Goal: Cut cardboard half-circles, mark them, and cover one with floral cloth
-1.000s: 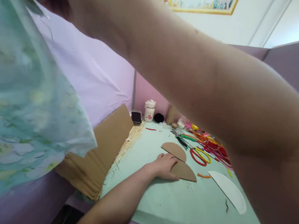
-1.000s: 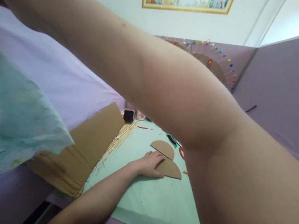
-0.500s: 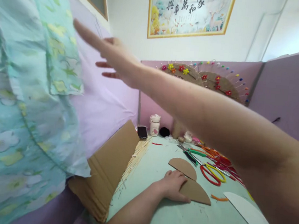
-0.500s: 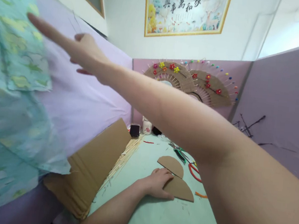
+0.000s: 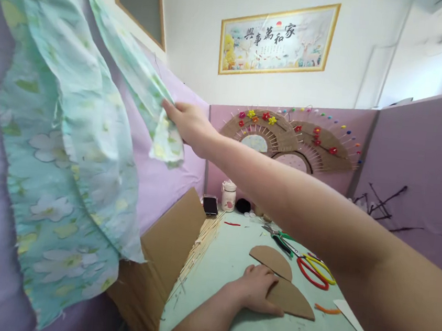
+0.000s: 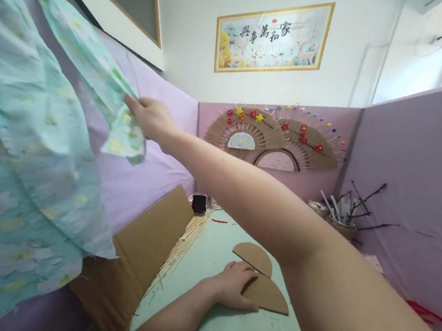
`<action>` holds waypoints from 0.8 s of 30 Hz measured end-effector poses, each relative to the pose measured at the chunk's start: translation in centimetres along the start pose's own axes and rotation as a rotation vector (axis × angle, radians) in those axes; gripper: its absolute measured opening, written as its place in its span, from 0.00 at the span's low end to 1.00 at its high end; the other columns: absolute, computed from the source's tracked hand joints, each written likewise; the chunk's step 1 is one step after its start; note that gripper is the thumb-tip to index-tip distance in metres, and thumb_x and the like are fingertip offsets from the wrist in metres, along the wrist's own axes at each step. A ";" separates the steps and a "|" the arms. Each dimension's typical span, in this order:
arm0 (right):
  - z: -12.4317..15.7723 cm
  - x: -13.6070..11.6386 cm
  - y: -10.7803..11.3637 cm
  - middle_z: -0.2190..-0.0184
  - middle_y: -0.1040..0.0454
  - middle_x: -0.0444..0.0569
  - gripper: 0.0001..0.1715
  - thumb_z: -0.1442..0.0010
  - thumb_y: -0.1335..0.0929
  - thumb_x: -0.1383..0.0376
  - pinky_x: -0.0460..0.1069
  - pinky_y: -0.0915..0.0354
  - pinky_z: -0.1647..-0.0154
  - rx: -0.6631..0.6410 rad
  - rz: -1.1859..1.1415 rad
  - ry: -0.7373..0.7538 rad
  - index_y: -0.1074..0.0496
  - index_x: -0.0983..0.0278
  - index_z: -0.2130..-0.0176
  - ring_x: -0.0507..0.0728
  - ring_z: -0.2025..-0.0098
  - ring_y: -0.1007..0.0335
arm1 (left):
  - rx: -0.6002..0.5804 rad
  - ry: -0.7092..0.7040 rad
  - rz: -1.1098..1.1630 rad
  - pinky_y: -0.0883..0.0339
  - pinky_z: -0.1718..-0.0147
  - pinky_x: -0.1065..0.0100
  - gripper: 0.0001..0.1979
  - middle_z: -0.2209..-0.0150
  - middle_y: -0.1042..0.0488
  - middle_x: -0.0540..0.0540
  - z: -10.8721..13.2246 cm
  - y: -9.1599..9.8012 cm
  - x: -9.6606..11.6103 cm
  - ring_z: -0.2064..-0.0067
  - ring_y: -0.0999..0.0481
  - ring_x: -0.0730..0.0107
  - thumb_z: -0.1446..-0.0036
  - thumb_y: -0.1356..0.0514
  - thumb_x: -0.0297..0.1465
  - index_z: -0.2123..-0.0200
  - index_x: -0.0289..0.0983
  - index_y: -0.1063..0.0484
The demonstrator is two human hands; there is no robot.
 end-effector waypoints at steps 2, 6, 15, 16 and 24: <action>2.7 2.7 2.0 0.78 0.33 0.40 0.22 0.42 0.31 0.49 0.43 0.38 0.71 0.062 0.045 -0.115 0.32 0.64 0.73 0.49 0.74 0.37 | -0.003 0.001 0.013 0.46 0.42 0.48 0.40 0.43 0.35 0.39 -0.1 -0.1 0.1 0.40 0.38 0.44 0.57 0.37 0.56 0.44 0.42 0.34; 10.5 8.8 7.0 0.78 0.27 0.43 0.13 0.45 0.28 0.56 0.45 0.39 0.77 0.190 -0.038 -0.410 0.27 0.64 0.71 0.50 0.78 0.35 | 0.081 -0.001 0.144 0.46 0.41 0.48 0.39 0.42 0.34 0.39 -0.7 0.6 -0.3 0.41 0.37 0.44 0.60 0.32 0.50 0.44 0.42 0.34; 31.3 15.3 21.3 0.80 0.27 0.48 0.11 0.45 0.39 0.59 0.50 0.31 0.72 0.837 -0.209 -0.700 0.32 0.61 0.71 0.58 0.75 0.28 | 0.519 0.067 1.305 0.38 0.45 0.52 0.18 0.45 0.30 0.41 -0.5 5.8 -3.0 0.42 0.30 0.55 0.45 0.41 0.44 0.55 0.40 0.32; 33.0 15.7 21.7 0.80 0.27 0.49 0.11 0.45 0.39 0.59 0.50 0.31 0.72 0.843 -0.183 -0.734 0.33 0.61 0.72 0.58 0.75 0.28 | 0.437 0.028 1.447 0.38 0.44 0.52 0.16 0.48 0.27 0.42 -0.5 5.8 -2.7 0.43 0.29 0.54 0.47 0.39 0.43 0.59 0.39 0.30; 38.9 18.8 21.2 0.79 0.29 0.45 0.12 0.51 0.33 0.56 0.48 0.36 0.74 0.798 0.099 -0.841 0.32 0.63 0.72 0.56 0.75 0.32 | 0.541 0.184 1.838 0.29 0.52 0.61 0.06 0.64 0.20 0.47 -1.0 5.1 -3.5 0.64 0.22 0.69 0.44 0.42 0.28 0.62 0.35 0.27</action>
Point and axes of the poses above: each hand's wrist, its own z-axis away from the middle knuckle, its own y-axis out of the back of the hand, x = y × z, the point moved 4 cm from there along -z, towards the middle knuckle
